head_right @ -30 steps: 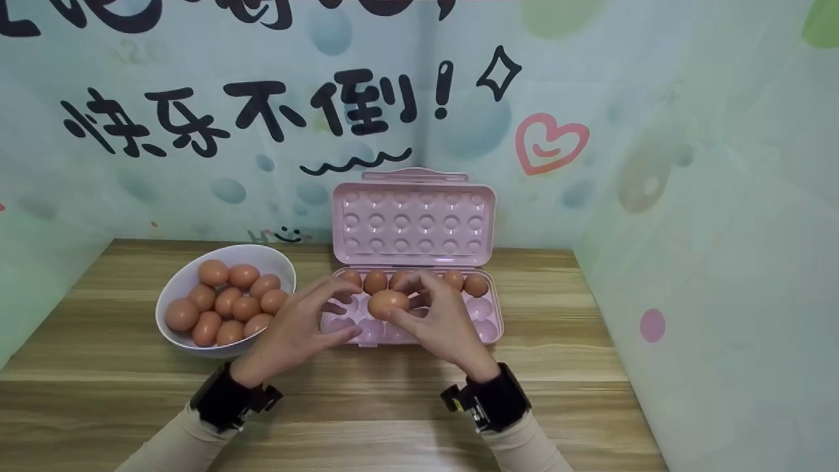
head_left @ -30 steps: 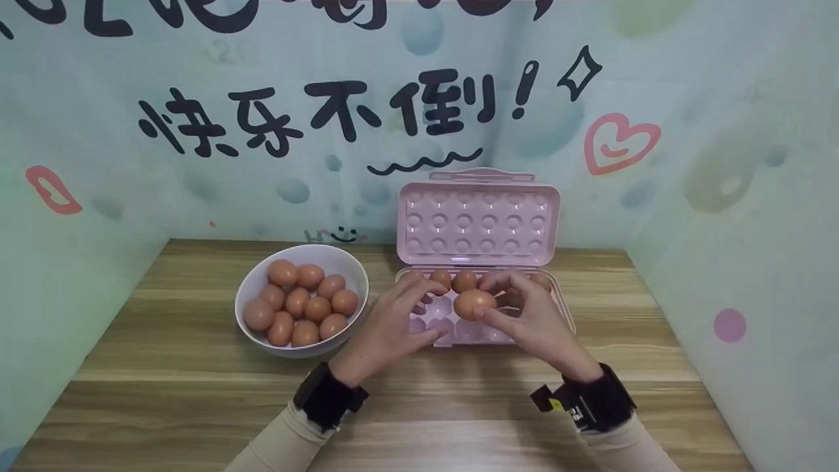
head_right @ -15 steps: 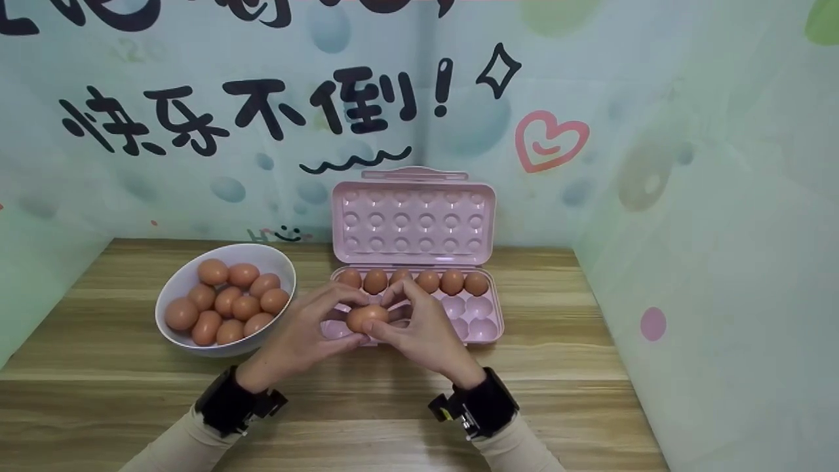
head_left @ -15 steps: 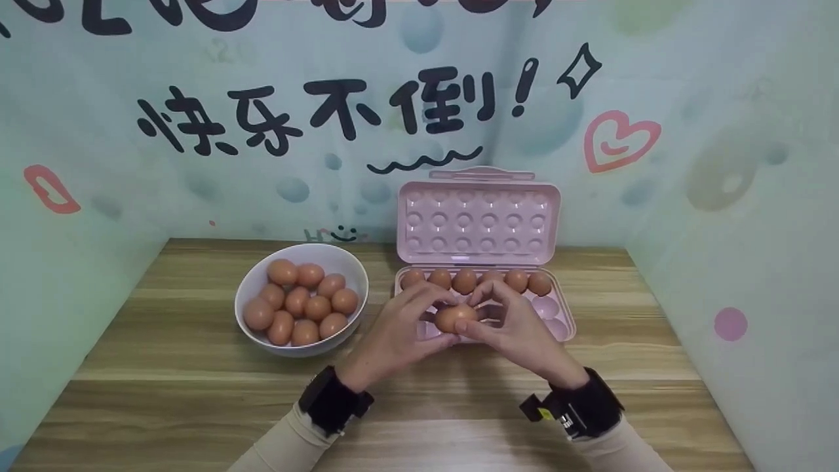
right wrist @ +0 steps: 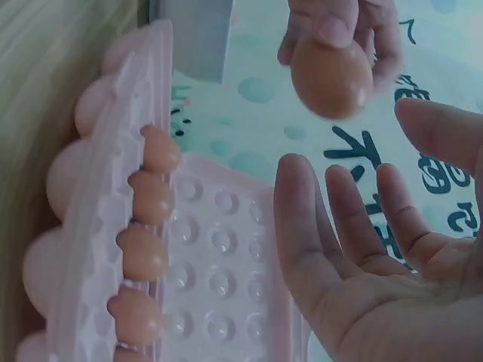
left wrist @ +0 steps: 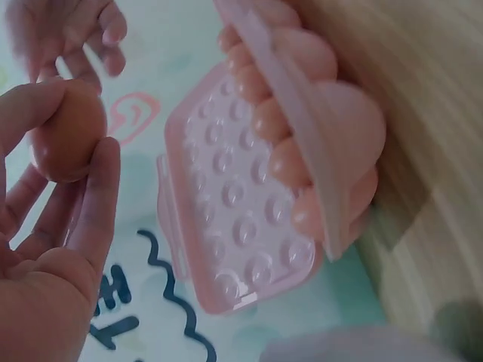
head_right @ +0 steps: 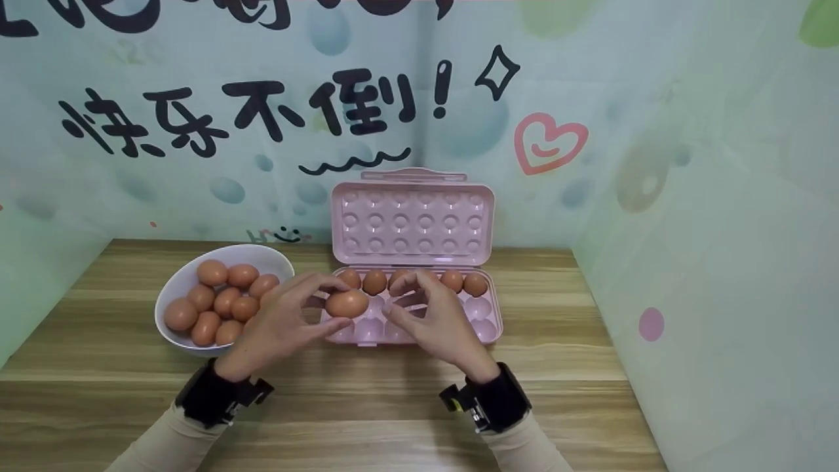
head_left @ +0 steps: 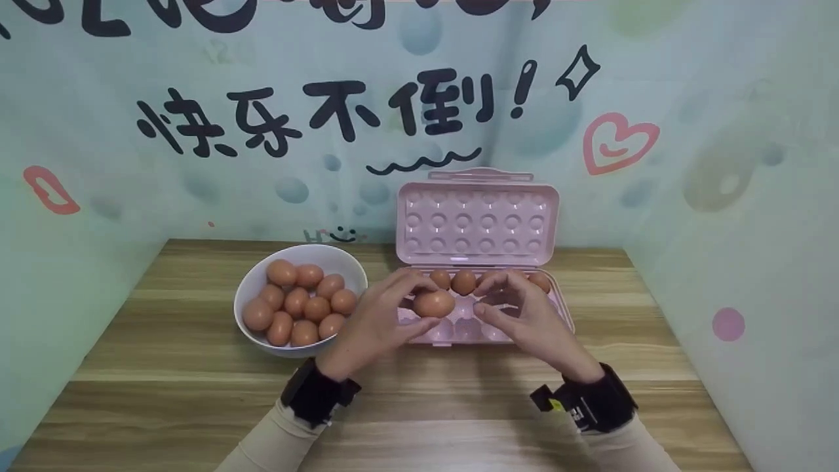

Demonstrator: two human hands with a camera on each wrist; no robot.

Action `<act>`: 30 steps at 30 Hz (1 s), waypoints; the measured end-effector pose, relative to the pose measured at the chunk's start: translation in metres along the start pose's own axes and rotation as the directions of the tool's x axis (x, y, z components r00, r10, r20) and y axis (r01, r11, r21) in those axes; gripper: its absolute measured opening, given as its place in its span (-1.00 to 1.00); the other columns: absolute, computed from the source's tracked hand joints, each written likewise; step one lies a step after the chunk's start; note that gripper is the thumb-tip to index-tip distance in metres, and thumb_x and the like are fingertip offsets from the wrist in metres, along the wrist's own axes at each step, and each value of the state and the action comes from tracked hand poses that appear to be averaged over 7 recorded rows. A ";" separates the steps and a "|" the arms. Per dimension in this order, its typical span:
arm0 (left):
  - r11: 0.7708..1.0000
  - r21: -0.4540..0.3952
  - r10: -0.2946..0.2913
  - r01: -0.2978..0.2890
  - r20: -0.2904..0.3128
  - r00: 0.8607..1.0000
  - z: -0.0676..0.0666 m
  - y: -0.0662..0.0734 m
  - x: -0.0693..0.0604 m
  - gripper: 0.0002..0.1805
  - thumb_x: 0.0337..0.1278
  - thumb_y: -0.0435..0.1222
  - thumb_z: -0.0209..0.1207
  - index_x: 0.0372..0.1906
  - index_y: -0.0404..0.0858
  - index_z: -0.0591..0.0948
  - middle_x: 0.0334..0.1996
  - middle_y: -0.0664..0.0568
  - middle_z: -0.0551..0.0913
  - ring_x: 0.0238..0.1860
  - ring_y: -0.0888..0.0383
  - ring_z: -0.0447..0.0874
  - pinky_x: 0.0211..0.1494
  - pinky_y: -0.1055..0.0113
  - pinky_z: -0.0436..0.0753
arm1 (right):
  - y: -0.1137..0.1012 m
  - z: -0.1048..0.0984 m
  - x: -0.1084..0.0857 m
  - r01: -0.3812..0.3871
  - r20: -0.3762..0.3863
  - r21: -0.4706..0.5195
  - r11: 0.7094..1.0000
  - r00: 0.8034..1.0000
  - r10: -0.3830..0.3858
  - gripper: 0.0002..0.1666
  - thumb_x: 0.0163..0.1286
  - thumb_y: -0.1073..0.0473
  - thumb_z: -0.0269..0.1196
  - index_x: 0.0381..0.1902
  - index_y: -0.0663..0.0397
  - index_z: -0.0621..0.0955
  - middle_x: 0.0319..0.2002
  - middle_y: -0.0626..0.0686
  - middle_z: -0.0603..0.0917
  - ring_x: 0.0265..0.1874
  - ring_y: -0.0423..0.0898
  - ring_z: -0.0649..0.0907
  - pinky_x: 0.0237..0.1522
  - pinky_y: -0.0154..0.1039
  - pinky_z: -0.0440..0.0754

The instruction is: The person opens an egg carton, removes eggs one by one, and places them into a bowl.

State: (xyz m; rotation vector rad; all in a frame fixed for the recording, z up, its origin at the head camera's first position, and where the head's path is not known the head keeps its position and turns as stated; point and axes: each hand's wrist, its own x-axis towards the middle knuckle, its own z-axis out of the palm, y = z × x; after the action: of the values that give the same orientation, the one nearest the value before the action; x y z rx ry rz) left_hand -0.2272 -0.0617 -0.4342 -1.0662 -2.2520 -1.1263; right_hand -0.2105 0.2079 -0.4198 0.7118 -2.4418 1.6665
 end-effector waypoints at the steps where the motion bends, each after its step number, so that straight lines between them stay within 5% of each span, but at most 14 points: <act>1: 0.999 -0.001 -0.035 0.035 0.008 0.999 -0.006 0.000 0.000 -0.57 0.16 -0.27 0.54 0.11 -0.19 0.66 0.02 0.04 0.66 -0.01 0.18 0.66 0.05 0.33 0.74 | 0.000 -0.003 0.001 0.004 -0.016 0.001 1.000 1.000 -0.004 -0.70 0.41 0.34 0.42 0.03 0.24 0.62 0.04 0.17 0.70 -0.01 0.08 0.77 0.04 -0.14 0.78; 7: 0.975 0.054 -0.216 0.214 0.031 0.976 -0.045 -0.004 -0.002 -0.61 0.23 -0.19 0.50 0.12 -0.04 0.67 0.03 0.19 0.66 0.06 0.24 0.62 0.13 0.29 0.72 | 0.001 -0.021 0.005 0.005 -0.096 -0.061 0.998 0.995 -0.011 -0.69 0.41 0.32 0.43 0.05 0.22 0.63 -0.01 0.12 0.75 -0.02 0.09 0.78 0.05 -0.22 0.76; 15: 0.950 0.151 -0.287 0.273 0.084 0.954 -0.086 -0.025 0.005 -0.62 0.23 -0.20 0.49 0.09 -0.10 0.65 0.04 0.09 0.68 0.03 0.11 0.64 0.14 0.16 0.68 | 0.007 -0.048 0.005 -0.059 -0.217 -0.212 0.975 0.976 0.012 -0.63 0.40 0.26 0.47 0.09 0.20 0.63 0.05 0.15 0.71 0.04 0.14 0.77 0.02 -0.29 0.76; 20: 0.912 0.180 -0.393 0.370 0.115 0.912 -0.099 -0.044 0.008 -0.68 0.22 -0.22 0.47 0.02 -0.07 0.64 -0.01 0.07 0.65 0.03 0.06 0.62 0.15 0.09 0.59 | 0.010 -0.056 0.004 -0.075 -0.232 -0.239 0.968 0.973 0.018 -0.62 0.39 0.34 0.43 0.13 0.20 0.62 0.11 0.14 0.69 0.07 0.11 0.76 0.02 -0.22 0.77; 26: 0.874 0.243 -0.467 0.420 0.181 0.866 -0.106 -0.063 0.009 -0.65 0.23 -0.25 0.46 0.06 -0.12 0.63 -0.01 -0.02 0.64 0.07 -0.05 0.60 0.17 0.05 0.56 | 0.013 -0.057 0.004 -0.081 -0.236 -0.239 0.968 0.971 0.023 -0.61 0.38 0.34 0.44 0.13 0.21 0.63 0.12 0.15 0.68 0.08 0.14 0.75 0.02 -0.24 0.77; 30: 0.835 0.216 -0.548 0.507 0.242 0.800 -0.107 -0.068 0.010 -0.69 0.26 -0.30 0.41 0.05 -0.10 0.63 -0.03 -0.01 0.66 0.06 -0.03 0.60 0.16 0.06 0.57 | 0.014 -0.057 0.004 -0.088 -0.236 -0.239 0.967 0.971 0.030 -0.61 0.39 0.34 0.43 0.14 0.22 0.63 0.13 0.16 0.68 0.09 0.15 0.75 0.05 -0.14 0.78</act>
State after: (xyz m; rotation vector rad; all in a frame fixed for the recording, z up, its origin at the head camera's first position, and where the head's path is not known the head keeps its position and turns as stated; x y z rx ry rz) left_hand -0.2839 -0.1696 -0.3980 -0.5779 -2.9423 -1.0295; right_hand -0.2303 0.2623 -0.4076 0.3905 -2.4619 1.3393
